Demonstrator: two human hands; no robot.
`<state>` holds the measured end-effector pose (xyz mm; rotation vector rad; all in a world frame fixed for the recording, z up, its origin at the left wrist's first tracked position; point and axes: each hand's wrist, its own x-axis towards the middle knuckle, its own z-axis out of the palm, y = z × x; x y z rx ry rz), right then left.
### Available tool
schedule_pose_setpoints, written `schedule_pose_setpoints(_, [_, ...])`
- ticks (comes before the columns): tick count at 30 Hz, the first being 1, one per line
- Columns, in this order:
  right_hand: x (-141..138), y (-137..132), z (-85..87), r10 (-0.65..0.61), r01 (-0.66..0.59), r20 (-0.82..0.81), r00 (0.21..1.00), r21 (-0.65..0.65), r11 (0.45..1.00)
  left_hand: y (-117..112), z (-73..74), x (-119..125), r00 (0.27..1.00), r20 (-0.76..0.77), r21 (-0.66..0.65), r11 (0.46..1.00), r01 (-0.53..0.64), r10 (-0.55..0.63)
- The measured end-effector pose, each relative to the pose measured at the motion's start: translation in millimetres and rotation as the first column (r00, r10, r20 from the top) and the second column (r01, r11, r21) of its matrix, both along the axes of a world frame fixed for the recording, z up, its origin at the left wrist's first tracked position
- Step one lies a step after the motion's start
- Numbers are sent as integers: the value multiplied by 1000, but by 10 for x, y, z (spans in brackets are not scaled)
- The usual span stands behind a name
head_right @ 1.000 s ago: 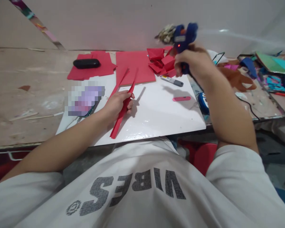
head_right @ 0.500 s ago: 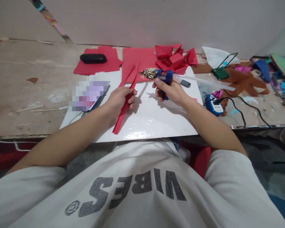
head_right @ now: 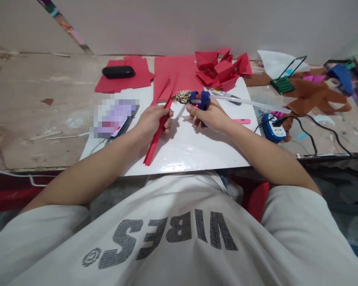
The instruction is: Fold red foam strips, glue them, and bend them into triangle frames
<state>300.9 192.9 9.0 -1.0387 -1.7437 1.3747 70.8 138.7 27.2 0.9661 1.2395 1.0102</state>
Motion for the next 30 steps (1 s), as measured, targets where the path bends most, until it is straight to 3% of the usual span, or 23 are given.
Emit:
schedule_pose_setpoints(12, [-9, 23, 1, -96, 96, -16, 995, 39, 995, -36, 30, 44, 1000, -5, 1, 1000, 12, -12])
schedule_pose_setpoints(30, [-30, -35, 10, -103, 103, -1, 995, 34, 994, -20, 3, 9, 999, 12, 14, 999, 32, -32])
